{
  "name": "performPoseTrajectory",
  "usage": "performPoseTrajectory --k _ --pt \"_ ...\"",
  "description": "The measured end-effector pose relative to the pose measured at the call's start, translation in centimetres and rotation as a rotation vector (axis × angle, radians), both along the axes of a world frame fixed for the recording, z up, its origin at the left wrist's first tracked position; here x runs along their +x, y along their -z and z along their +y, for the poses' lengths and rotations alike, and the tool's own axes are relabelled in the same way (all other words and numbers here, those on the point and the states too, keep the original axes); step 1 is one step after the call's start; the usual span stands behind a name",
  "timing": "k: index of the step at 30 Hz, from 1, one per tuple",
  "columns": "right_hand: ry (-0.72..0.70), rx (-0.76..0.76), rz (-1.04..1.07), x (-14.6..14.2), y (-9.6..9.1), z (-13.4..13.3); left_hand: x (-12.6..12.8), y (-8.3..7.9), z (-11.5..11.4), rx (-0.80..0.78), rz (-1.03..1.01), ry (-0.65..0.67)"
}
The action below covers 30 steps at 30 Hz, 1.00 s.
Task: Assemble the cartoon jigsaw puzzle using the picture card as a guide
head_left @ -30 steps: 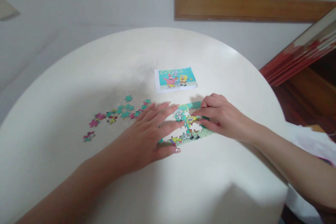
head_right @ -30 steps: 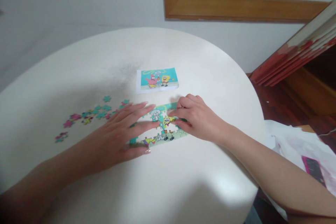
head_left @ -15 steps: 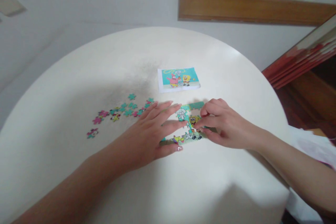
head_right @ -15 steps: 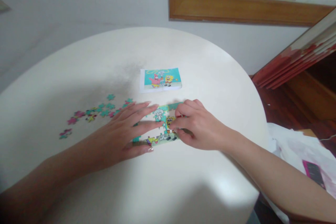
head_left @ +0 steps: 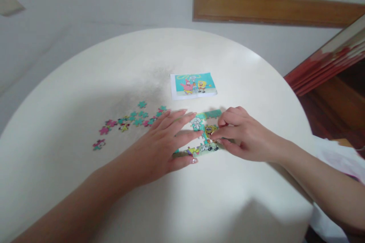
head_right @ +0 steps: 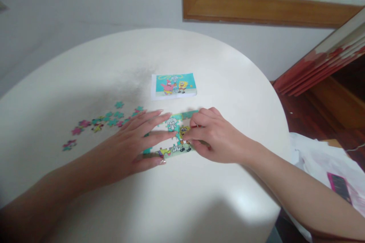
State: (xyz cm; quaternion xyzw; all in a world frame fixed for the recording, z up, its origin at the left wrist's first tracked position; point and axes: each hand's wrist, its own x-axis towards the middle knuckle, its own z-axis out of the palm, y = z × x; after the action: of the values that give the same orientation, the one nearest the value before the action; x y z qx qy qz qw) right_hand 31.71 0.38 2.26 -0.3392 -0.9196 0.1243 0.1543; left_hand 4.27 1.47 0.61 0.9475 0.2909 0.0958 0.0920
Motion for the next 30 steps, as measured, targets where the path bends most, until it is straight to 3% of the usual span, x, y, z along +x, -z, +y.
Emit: performPoseTrajectory --k 18,30 --pt "-0.001 0.002 0.013 0.13 -0.01 0.10 0.02 0.10 0.01 0.017 0.018 0.006" --pt "-0.098 0.012 0.032 -0.21 0.09 -0.06 -0.11 0.21 0.06 0.035 0.007 0.012"
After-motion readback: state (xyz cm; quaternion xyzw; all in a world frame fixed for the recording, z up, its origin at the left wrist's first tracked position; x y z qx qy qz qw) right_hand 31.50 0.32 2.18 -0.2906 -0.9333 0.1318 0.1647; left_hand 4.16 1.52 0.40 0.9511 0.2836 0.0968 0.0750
